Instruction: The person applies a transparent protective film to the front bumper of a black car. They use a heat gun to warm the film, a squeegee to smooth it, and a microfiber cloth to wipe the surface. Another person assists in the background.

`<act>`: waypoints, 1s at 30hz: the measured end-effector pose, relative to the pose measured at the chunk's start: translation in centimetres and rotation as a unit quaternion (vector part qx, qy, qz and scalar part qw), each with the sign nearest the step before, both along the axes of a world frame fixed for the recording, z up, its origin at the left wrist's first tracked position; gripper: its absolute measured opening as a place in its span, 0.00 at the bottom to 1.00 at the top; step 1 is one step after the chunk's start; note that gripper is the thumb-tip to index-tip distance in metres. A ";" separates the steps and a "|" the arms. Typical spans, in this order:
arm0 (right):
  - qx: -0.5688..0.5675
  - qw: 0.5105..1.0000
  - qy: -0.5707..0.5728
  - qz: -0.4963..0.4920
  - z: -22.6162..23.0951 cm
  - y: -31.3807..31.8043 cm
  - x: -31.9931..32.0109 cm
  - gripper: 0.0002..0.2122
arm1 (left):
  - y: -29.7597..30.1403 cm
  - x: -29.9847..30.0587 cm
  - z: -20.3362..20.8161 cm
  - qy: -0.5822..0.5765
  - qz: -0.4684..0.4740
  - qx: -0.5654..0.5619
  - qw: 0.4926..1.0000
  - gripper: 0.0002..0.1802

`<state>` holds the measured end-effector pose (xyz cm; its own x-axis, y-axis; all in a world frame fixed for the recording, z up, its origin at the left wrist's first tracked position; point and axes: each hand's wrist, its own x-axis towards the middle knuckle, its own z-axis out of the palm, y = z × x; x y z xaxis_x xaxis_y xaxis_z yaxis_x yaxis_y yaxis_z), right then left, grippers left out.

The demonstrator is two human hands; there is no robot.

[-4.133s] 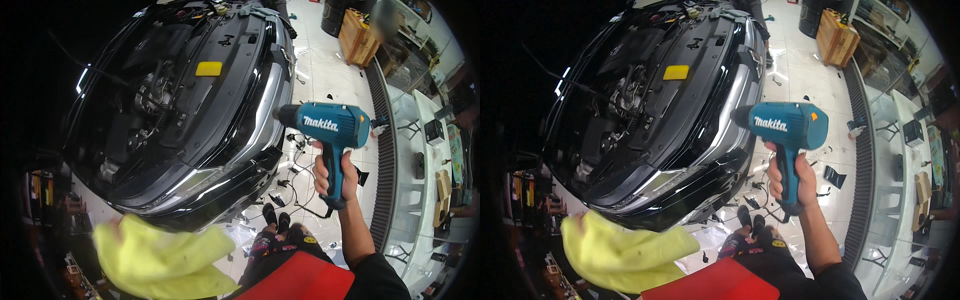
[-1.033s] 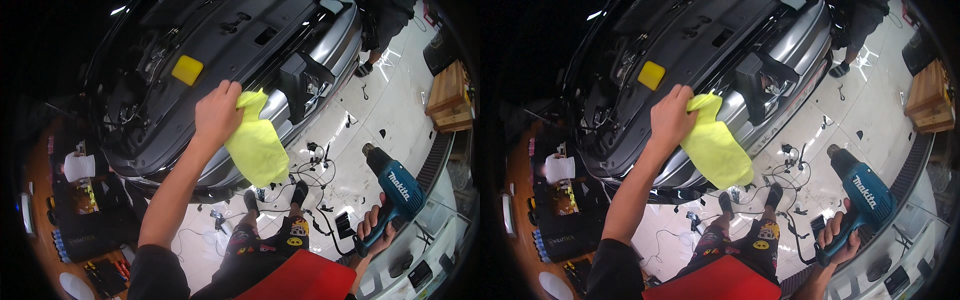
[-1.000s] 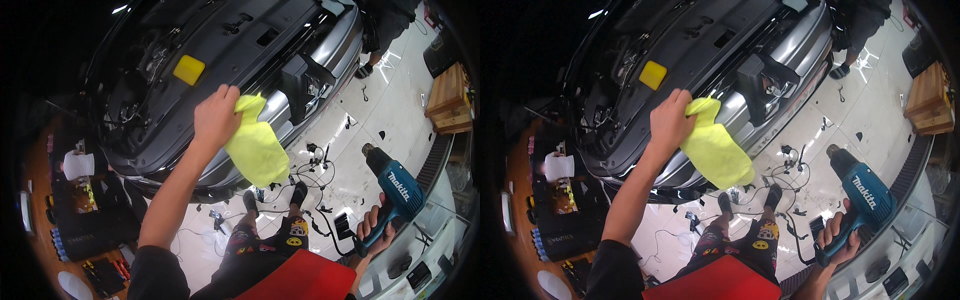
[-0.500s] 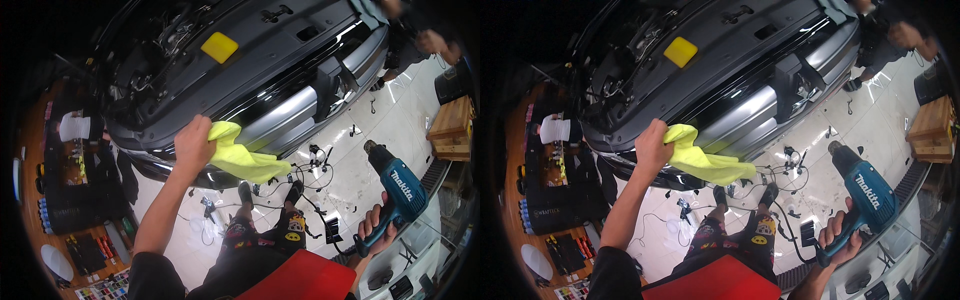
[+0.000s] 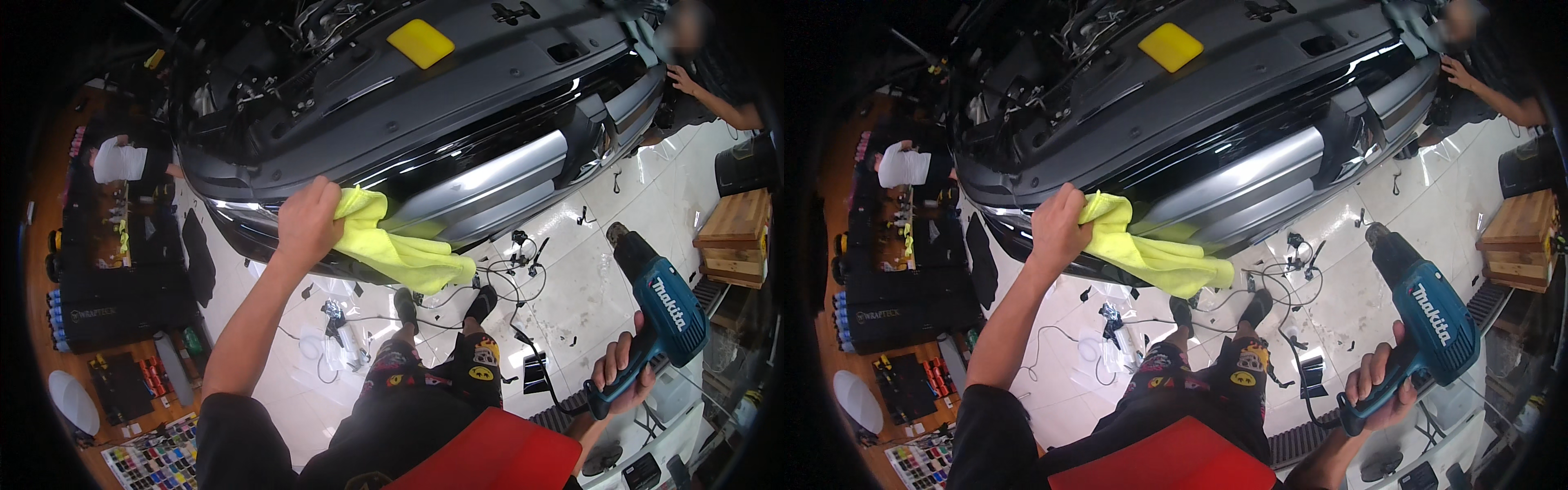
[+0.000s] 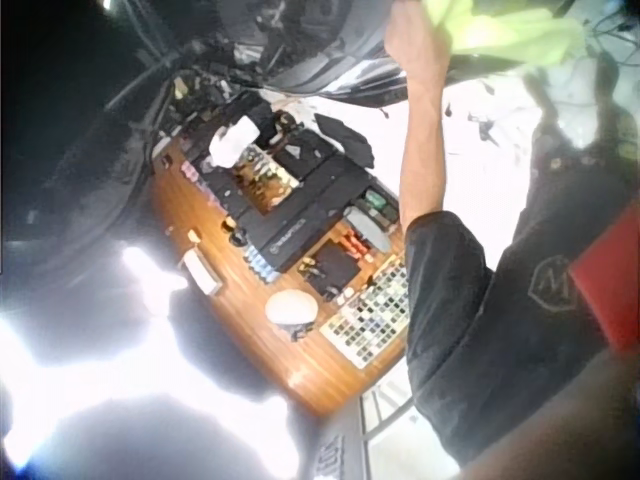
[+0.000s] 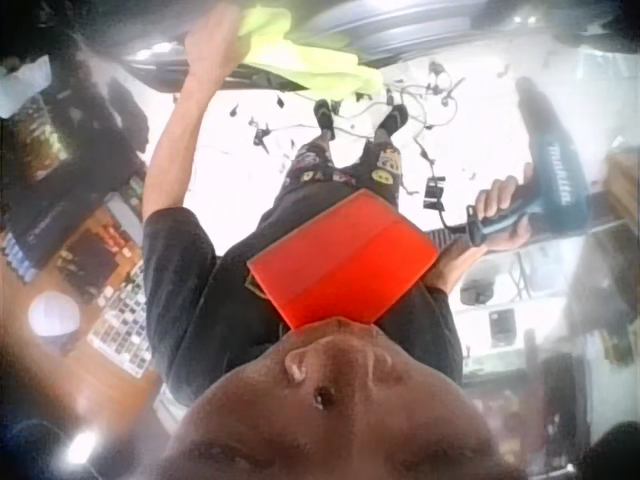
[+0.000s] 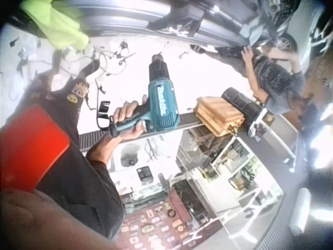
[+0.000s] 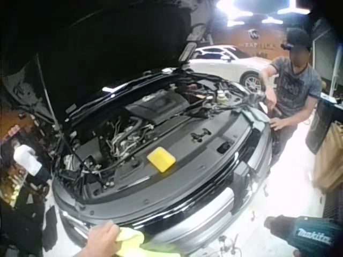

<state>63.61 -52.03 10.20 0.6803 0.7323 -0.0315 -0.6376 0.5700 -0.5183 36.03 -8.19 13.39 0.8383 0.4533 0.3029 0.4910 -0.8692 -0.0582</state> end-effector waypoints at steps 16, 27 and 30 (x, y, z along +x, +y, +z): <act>-0.002 1.000 0.005 0.006 1.5 4.0 -13.2 0.36 | 5.7 -10.9 -1.6 -0.080 -0.009 0.003 0.997 0.16; -0.005 1.000 0.006 -0.009 3.0 5.5 -21.2 0.36 | 9.4 -17.0 -2.8 -0.157 0.013 0.039 0.987 0.15; -0.012 1.000 0.008 -0.019 3.2 5.5 -22.5 0.36 | 9.4 -18.9 -2.0 -0.188 0.015 0.030 0.982 0.16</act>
